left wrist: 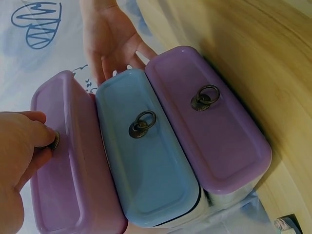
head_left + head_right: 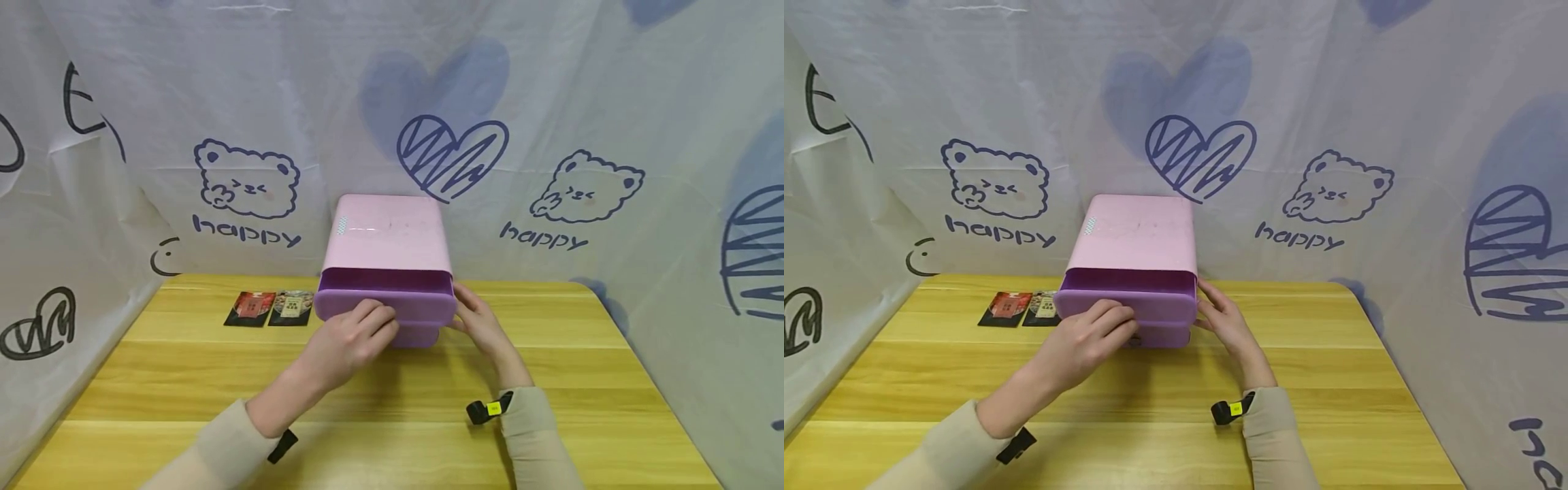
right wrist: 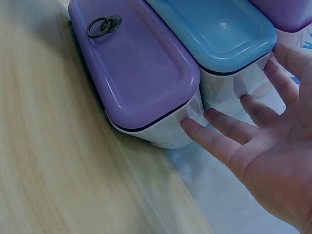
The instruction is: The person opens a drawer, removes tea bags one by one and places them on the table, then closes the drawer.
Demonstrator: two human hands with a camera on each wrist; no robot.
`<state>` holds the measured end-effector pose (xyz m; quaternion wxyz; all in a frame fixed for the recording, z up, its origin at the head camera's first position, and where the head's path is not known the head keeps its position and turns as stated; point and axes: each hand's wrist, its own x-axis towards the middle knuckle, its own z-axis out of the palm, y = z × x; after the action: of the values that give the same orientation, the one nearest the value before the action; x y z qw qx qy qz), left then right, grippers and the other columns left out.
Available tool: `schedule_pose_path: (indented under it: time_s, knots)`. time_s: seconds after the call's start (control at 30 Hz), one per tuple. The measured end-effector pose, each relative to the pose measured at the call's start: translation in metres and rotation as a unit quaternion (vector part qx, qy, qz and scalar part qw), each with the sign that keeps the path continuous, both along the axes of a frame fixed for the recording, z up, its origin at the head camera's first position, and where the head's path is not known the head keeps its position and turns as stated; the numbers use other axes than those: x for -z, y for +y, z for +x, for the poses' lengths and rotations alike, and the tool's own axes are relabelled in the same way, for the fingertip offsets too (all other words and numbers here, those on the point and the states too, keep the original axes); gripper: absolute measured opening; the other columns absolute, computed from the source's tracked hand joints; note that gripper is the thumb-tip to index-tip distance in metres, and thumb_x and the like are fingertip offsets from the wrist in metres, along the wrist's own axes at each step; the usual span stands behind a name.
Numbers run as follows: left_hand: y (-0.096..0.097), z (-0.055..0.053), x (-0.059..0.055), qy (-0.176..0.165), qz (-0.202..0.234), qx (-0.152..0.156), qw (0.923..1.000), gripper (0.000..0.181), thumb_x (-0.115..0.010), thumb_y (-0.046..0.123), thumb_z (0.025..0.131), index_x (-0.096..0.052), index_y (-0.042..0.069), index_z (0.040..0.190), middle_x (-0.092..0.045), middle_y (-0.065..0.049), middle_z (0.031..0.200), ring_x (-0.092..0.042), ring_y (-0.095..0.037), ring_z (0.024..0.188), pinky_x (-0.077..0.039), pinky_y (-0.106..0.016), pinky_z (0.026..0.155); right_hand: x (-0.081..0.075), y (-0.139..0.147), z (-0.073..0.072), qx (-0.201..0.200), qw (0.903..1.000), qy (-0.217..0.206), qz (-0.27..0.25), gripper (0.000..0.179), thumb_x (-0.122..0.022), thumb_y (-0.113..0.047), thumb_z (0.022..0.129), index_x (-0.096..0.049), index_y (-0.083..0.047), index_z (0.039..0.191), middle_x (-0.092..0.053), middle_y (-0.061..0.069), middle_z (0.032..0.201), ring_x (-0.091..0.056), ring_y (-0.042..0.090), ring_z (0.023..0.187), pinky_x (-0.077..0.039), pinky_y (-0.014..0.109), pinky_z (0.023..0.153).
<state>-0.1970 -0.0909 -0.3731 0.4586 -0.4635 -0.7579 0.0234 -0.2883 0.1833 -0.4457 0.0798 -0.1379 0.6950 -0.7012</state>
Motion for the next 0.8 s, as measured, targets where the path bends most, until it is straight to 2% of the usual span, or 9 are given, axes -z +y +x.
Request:
schedule_pose_path:
  time_s: [0.27,0.53,0.67,0.8]
  knots:
    - [0.001,-0.005,-0.001,-0.042,0.01,-0.008,0.999,0.019,-0.052,-0.001,0.101,-0.07,0.003,0.099,-0.069,-0.009,0.106,-0.066,-0.025,0.098,-0.061,-0.026,0.078,0.001,0.0,0.0,-0.005,1.0,0.005,0.0,0.054,-0.051,-0.018,0.11,-0.037,-0.002,0.16,-0.035,0.018,0.165,-0.051,0.023,0.135,-0.055,0.045,0.103]
    - [0.003,-0.01,-0.002,-0.063,0.019,-0.014,0.9977,0.008,-0.067,-0.003,0.095,-0.071,0.002,0.1,-0.069,-0.009,0.107,-0.066,-0.025,0.098,-0.061,-0.026,0.078,-0.001,0.0,0.001,-0.006,1.0,0.007,0.002,0.056,-0.053,-0.021,0.109,-0.037,-0.005,0.16,-0.037,0.017,0.164,-0.056,0.018,0.127,-0.054,0.048,0.104]
    - [0.004,-0.014,-0.002,-0.075,0.03,-0.015,0.9967,0.01,-0.07,-0.005,0.093,-0.072,0.002,0.099,-0.069,-0.009,0.107,-0.065,-0.025,0.099,-0.06,-0.025,0.077,-0.001,0.0,0.002,-0.005,0.9999,0.009,0.011,0.056,-0.054,-0.024,0.109,-0.038,-0.007,0.16,-0.039,0.017,0.163,-0.056,0.021,0.127,-0.054,0.049,0.104]
    - [0.005,-0.017,-0.001,-0.082,0.042,-0.018,0.9956,0.011,-0.069,-0.006,0.093,-0.072,0.003,0.098,-0.069,-0.008,0.106,-0.066,-0.024,0.098,-0.061,-0.025,0.077,-0.001,0.0,0.002,-0.005,0.9999,0.009,0.014,0.055,-0.053,-0.024,0.109,-0.039,-0.006,0.16,-0.039,0.017,0.162,-0.052,0.03,0.134,-0.053,0.05,0.105]
